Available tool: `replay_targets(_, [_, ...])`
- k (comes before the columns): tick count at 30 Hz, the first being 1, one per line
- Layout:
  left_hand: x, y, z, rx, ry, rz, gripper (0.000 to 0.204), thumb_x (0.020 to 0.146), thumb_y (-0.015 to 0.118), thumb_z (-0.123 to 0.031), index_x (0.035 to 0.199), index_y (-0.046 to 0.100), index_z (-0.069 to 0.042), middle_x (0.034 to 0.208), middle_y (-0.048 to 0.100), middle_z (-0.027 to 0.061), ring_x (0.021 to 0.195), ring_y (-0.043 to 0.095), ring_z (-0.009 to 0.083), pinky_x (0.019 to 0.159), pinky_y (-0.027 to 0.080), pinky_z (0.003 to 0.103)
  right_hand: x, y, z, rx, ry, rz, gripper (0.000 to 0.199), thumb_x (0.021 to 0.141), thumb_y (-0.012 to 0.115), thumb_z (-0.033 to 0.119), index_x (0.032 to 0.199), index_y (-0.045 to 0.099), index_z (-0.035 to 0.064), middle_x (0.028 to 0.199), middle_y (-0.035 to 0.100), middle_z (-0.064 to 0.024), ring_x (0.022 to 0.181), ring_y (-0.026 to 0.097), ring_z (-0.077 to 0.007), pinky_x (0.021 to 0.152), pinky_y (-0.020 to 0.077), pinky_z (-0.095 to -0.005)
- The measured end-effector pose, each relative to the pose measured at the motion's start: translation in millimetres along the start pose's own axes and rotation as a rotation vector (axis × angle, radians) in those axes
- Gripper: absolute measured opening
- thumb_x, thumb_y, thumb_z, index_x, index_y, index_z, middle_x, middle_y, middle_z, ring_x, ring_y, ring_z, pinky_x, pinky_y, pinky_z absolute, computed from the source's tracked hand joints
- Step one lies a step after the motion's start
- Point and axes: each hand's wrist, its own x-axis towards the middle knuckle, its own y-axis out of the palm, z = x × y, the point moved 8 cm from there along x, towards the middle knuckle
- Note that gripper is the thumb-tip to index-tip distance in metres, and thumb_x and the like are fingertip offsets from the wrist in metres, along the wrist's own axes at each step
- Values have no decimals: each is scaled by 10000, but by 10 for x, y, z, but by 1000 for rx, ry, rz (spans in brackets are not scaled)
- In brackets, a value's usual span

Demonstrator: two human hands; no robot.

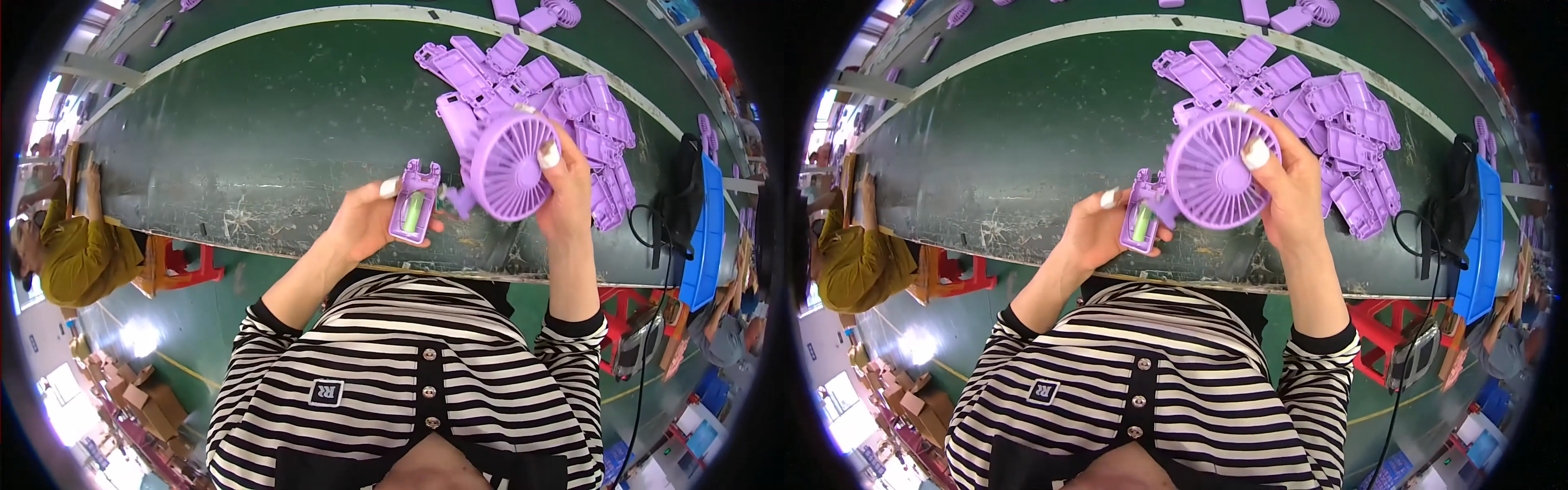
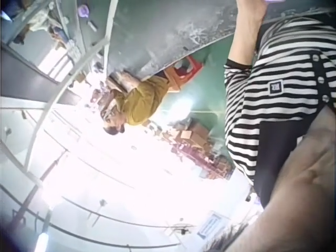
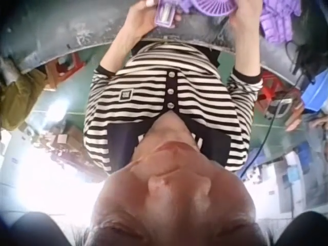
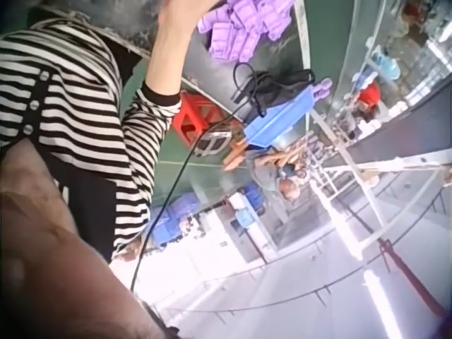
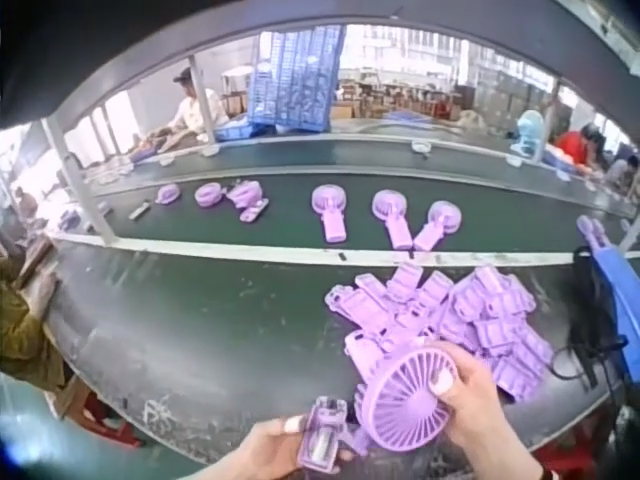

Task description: The person assembles handheld fans by inserting batteries and circuit boards into handle casings, attaching the fan heads, and snapping the casing covers together by hand.

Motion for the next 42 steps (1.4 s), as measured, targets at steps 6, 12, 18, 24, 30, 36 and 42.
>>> replay_targets(6, [80, -201, 83, 434, -51, -395, 306, 849, 562, -171, 1085, 491, 9, 910, 602, 135, 729, 637, 237, 610, 548, 329, -127, -18, -237, -49, 135, 86, 542, 782, 653, 274, 1182, 481, -48, 1102, 578, -103, 968, 575, -159, 861, 455, -283])
replay_targets(12, [67, -17, 108, 571, 32, -369, 322, 810, 547, -25, 1117, 470, 36, 867, 616, 124, 700, 639, 202, 600, 534, 278, 210, -14, -484, -140, 81, -85, 278, 820, 578, 133, 1064, 584, 0, 944, 610, -56, 846, 554, -117, 748, 441, -240])
replay_targets(18, [66, 39, 135, 679, 34, -271, 366, 799, 525, -17, 1156, 458, 20, 939, 616, 150, 686, 627, 202, 611, 530, 294, 342, 171, -588, -428, 11, 84, 226, 844, 572, 144, 1013, 597, -4, 851, 591, 2, 762, 509, -56, 674, 425, -205])
replay_targets(24, [57, 71, 55, 562, 88, -322, 267, 844, 559, -123, 1052, 508, 37, 840, 602, 95, 664, 609, 164, 579, 500, 274, 380, 167, -659, -386, 5, 50, 233, 842, 582, 163, 1000, 606, -7, 846, 603, -7, 757, 520, -60, 660, 429, -205])
replay_targets(30, [24, 30, -76, 658, 182, -407, 251, 878, 543, -193, 985, 531, 33, 781, 588, 78, 605, 579, 129, 519, 530, 269, 428, 182, -551, -547, -223, -32, 311, 811, 598, 193, 1015, 568, -39, 887, 601, -119, 797, 571, -178, 701, 445, -284])
replay_targets(36, [-29, -111, -191, 559, 128, -526, 230, 865, 549, -196, 905, 537, 30, 730, 576, 86, 580, 576, 143, 479, 510, 263, -458, 681, -107, -1165, -847, 305, 338, 600, 618, 49, 937, 597, 27, 983, 555, -115, 837, 539, -298, 722, 421, -375])
replay_targets(42, [-26, -108, -122, 544, 72, -514, 239, 866, 548, -201, 887, 538, 36, 703, 573, 90, 551, 576, 157, 464, 499, 276, -609, 825, -263, -1349, -897, 545, 223, 604, 593, 73, 822, 582, 28, 900, 556, -61, 788, 534, -226, 738, 415, -388])
